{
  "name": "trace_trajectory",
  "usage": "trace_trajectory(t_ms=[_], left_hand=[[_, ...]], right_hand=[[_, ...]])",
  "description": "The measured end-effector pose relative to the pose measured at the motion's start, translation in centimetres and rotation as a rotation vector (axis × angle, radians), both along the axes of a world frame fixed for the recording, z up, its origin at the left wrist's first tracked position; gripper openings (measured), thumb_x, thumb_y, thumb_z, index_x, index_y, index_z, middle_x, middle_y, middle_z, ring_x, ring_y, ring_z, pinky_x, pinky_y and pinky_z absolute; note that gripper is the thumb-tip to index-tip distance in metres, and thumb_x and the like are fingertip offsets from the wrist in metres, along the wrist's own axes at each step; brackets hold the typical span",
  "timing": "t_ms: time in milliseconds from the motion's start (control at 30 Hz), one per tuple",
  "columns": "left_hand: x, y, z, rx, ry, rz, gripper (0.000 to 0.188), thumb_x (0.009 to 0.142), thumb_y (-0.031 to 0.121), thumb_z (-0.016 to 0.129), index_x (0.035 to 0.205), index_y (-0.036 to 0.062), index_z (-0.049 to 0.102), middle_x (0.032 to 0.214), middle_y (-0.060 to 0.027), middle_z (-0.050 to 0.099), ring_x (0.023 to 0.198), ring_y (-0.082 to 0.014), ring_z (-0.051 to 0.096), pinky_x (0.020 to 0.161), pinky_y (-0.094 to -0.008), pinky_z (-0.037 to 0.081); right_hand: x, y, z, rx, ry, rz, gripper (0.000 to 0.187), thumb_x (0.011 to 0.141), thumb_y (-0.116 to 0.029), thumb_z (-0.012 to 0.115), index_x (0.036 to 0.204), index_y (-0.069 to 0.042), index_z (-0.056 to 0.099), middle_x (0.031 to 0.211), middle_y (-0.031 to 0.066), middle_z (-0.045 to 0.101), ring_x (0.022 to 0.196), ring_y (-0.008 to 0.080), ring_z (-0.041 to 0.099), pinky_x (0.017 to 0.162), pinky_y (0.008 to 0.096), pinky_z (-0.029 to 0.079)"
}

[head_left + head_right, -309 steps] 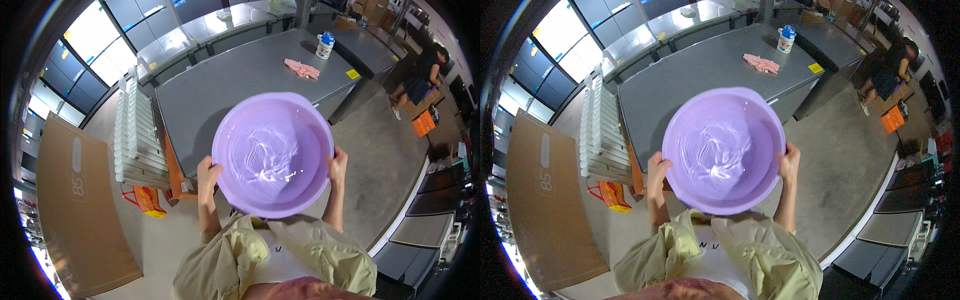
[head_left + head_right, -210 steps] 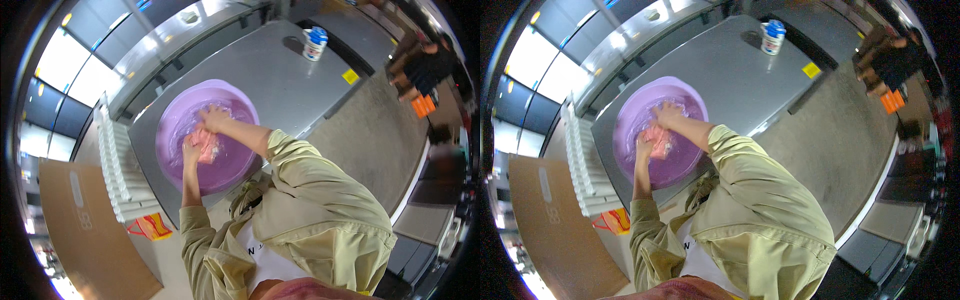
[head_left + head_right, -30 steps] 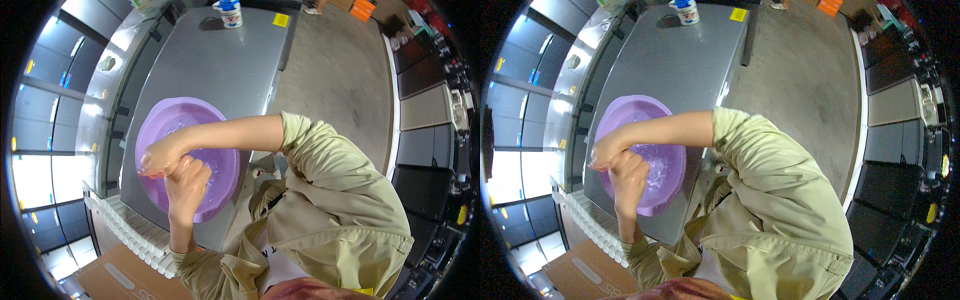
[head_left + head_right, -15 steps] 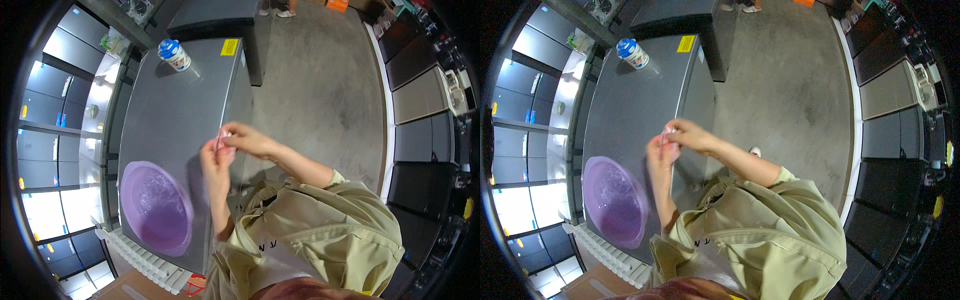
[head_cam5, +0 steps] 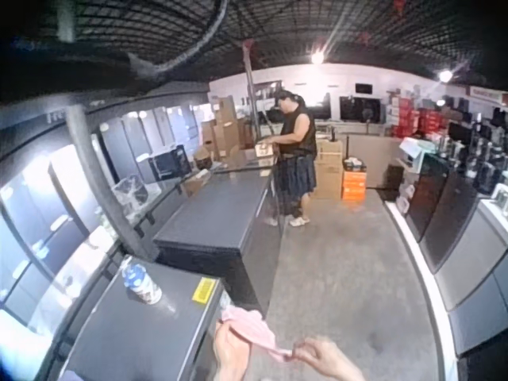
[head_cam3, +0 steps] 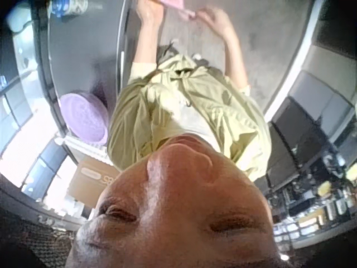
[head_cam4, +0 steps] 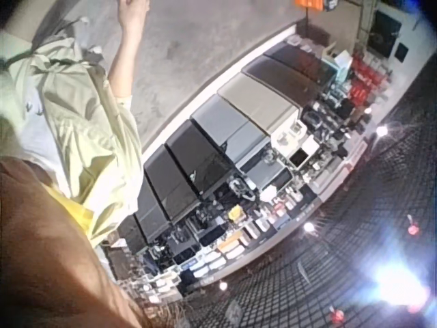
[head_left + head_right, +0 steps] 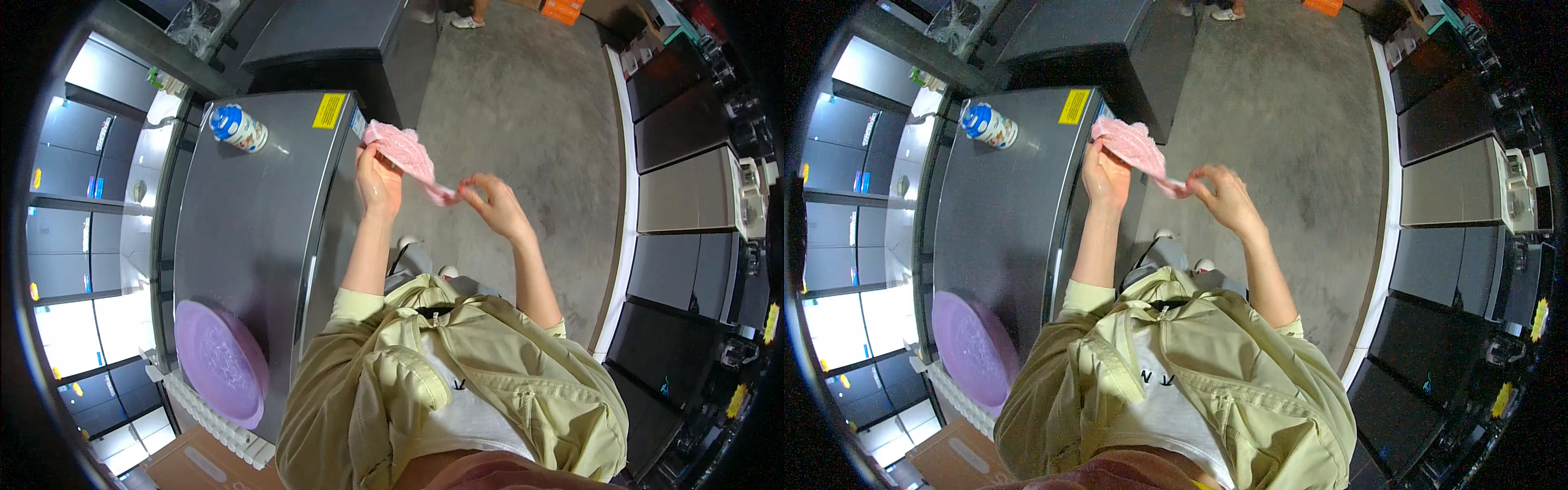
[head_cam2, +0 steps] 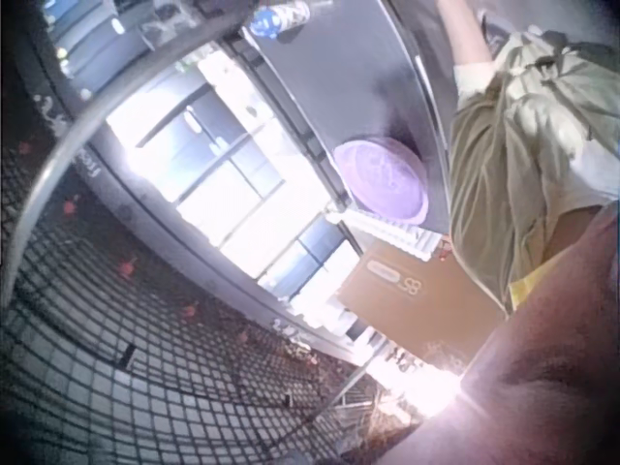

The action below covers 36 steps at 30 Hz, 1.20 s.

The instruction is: The person wrings out a pink cloth in a basin of water, then uses it to wipe down the exterior surfaces of multiple refrigerators and other appliances, including a fan and a pitcher.

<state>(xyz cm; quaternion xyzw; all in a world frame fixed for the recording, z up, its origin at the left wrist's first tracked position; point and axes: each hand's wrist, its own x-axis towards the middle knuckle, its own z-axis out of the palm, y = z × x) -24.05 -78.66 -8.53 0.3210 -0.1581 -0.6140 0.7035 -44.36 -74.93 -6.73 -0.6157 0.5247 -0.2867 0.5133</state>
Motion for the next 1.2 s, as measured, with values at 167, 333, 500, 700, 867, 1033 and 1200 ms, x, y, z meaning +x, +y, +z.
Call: trace_trajectory(t_ms=[167, 333, 500, 700, 867, 1033, 1200], left_hand=[[-2.8, -7.3, -0.2, 0.019, 0.25, -0.146, 0.039, 0.086, 0.027, 0.04, 0.118, 0.0057, 0.047, 0.118, -0.0116, 0.053, 0.112, -0.0268, 0.049, 0.1, -0.0432, 0.034], [-3.1, -17.4, -2.1, -0.063, -0.148, -0.106, 0.031, 0.087, 0.013, 0.058, 0.114, 0.005, 0.045, 0.104, -0.0051, 0.054, 0.095, -0.0134, 0.054, 0.082, -0.0288, 0.045], [-1.3, -27.7, -4.2, -0.075, -1.009, -0.087, 0.03, 0.09, 0.017, 0.046, 0.117, 0.0041, 0.051, 0.106, -0.016, 0.061, 0.099, -0.0281, 0.059, 0.083, -0.0349, 0.045], [1.5, -38.8, 0.2, 0.095, -1.607, 0.023, 0.038, 0.091, 0.018, 0.046, 0.127, 0.0086, 0.048, 0.128, -0.027, 0.042, 0.109, -0.0403, 0.05, 0.082, -0.0425, 0.046], [1.2, -49.2, 2.3, 0.077, -1.594, 0.182, 0.026, 0.089, 0.012, 0.047, 0.112, 0.003, 0.055, 0.103, -0.0219, 0.057, 0.083, -0.0364, 0.06, 0.069, -0.0425, 0.048], [0.4, -59.3, 3.6, -0.004, -1.239, 0.323, 0.02, 0.089, 0.01, 0.048, 0.104, -0.0002, 0.057, 0.078, -0.0174, 0.061, 0.073, -0.0246, 0.064, 0.061, -0.0366, 0.048], [-2.1, -68.8, 5.1, -0.01, -0.88, 0.359, 0.03, 0.091, 0.007, 0.042, 0.119, -0.0007, 0.05, 0.092, -0.0132, 0.064, 0.081, -0.0158, 0.06, 0.072, -0.029, 0.048]], right_hand=[[2.7, -9.9, 0.0, -0.438, -0.037, -0.282, 0.032, 0.089, -0.023, 0.051, 0.11, 0.001, 0.055, 0.101, 0.0182, 0.061, 0.102, 0.0334, 0.055, 0.088, 0.0382, 0.041], [5.6, -20.2, 1.1, -0.297, 0.021, -0.032, 0.024, 0.091, -0.021, 0.051, 0.101, 0.002, 0.052, 0.082, 0.0136, 0.06, 0.072, 0.0207, 0.058, 0.068, 0.0311, 0.047], [6.3, -32.2, -2.4, -0.27, 0.017, -0.121, 0.017, 0.087, -0.016, 0.057, 0.083, 0.001, 0.054, 0.082, 0.0106, 0.056, 0.071, 0.017, 0.053, 0.064, 0.0285, 0.044], [9.9, -44.2, -2.1, -0.552, -0.034, -0.241, 0.015, 0.083, -0.014, 0.062, 0.086, -0.001, 0.059, 0.097, 0.0137, 0.052, 0.08, 0.0238, 0.05, 0.07, 0.0328, 0.043], [12.6, -55.3, -4.0, -0.437, -0.423, -0.337, 0.009, 0.087, -0.009, 0.059, 0.087, 0.0, 0.058, 0.097, 0.0077, 0.055, 0.076, 0.0105, 0.053, 0.066, 0.0235, 0.046], [13.4, -67.6, -2.5, -0.384, -0.632, -0.211, 0.011, 0.086, -0.008, 0.06, 0.089, 0.003, 0.059, 0.096, 0.0085, 0.064, 0.082, 0.0086, 0.055, 0.07, 0.0228, 0.046], [12.8, -79.2, 0.3, -0.703, -0.492, -0.083, 0.017, 0.089, -0.011, 0.053, 0.092, 0.003, 0.063, 0.114, 0.0166, 0.06, 0.094, 0.0214, 0.06, 0.083, 0.032, 0.047]])
